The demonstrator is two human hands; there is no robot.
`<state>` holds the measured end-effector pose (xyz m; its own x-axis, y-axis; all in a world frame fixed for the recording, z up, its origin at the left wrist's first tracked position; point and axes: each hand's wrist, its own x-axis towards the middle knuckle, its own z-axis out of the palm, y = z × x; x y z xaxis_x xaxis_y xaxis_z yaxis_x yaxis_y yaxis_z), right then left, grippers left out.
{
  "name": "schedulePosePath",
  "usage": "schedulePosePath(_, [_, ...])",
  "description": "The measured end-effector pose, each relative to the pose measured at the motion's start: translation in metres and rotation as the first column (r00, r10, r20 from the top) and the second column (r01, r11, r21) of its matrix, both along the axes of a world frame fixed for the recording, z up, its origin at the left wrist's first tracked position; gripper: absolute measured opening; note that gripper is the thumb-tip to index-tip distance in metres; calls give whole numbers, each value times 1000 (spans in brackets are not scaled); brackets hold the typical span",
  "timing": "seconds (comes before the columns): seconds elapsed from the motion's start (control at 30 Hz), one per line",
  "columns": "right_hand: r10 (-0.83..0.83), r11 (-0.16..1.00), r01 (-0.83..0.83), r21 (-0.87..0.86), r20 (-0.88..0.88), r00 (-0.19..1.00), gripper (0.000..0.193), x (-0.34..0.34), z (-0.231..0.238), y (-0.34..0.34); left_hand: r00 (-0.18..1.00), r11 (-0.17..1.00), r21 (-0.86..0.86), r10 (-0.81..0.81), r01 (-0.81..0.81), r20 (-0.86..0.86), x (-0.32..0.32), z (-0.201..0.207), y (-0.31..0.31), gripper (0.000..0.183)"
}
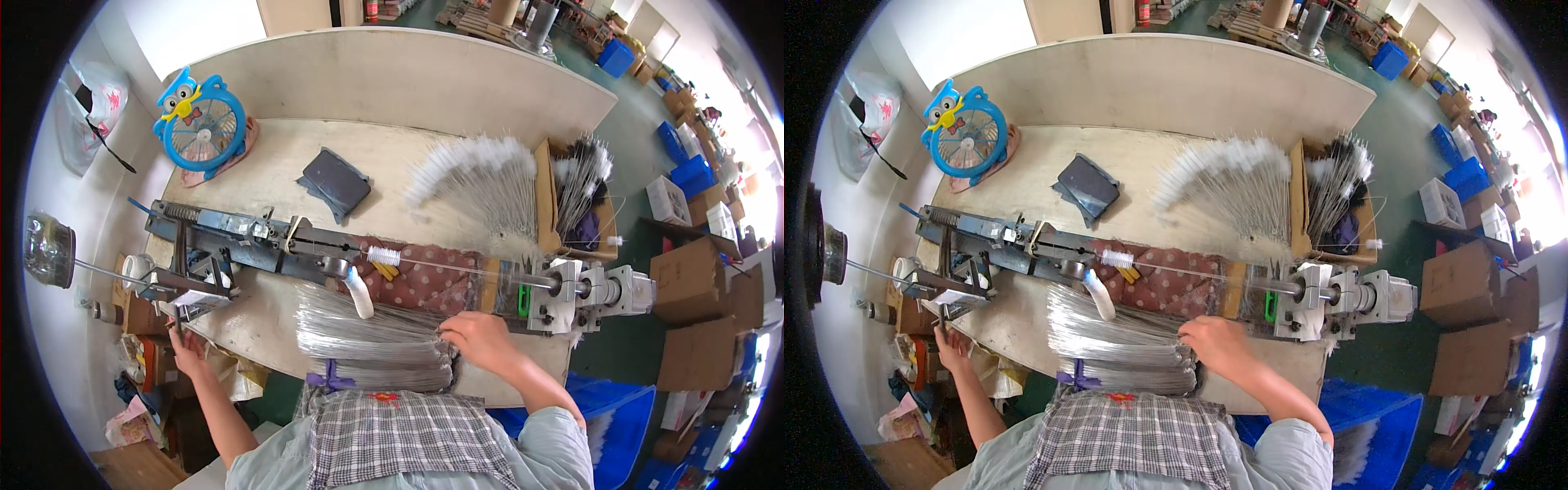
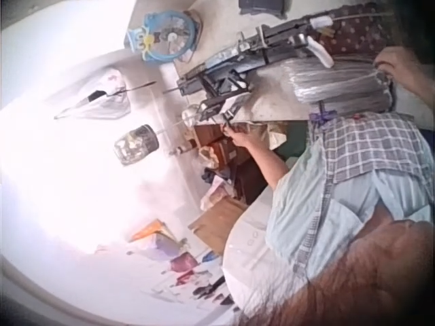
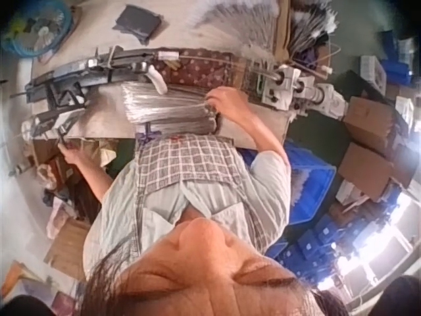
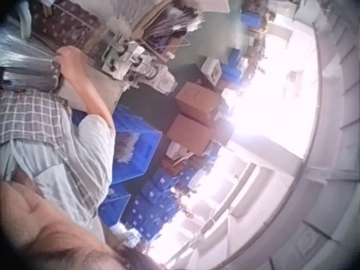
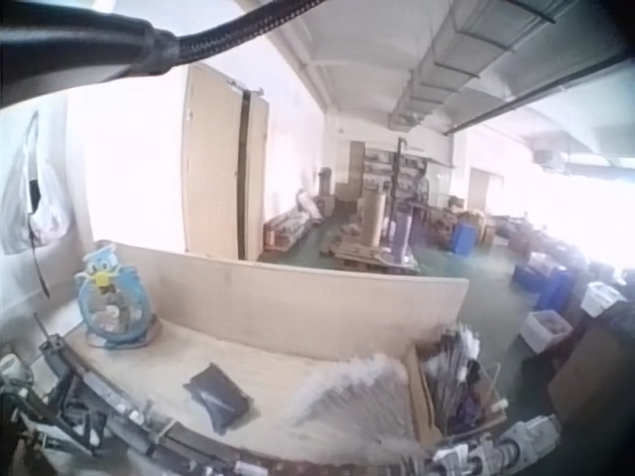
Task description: Assembling small brushes by manually inserting filaments into ferrules and using a crimping machine.
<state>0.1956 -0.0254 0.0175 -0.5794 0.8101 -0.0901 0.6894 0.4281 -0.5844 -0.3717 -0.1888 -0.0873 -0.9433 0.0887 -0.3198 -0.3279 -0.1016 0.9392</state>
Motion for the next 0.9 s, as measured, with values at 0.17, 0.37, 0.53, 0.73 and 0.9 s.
schedulePosePath(0.17, [-89,993,82,90,73,993,13,9,20,4,995,996,73,36,-44,98,27,10,18,48])
schedulePosePath(0.37, [-51,996,41,78,134,990,14,10,22,5,906,908,357,-325,220,269,144,4,59,17])
schedulePosePath(0.53, [-3,989,-20,145,160,987,20,12,9,7,535,594,583,-791,555,297,273,61,119,32])
schedulePosePath(0.73, [-62,985,40,166,132,989,21,4,7,-4,362,451,279,-876,848,318,348,88,159,21])
schedulePosePath(0.9, [-31,986,7,168,144,989,22,-3,12,4,-176,490,837,-826,242,535,317,187,164,24])
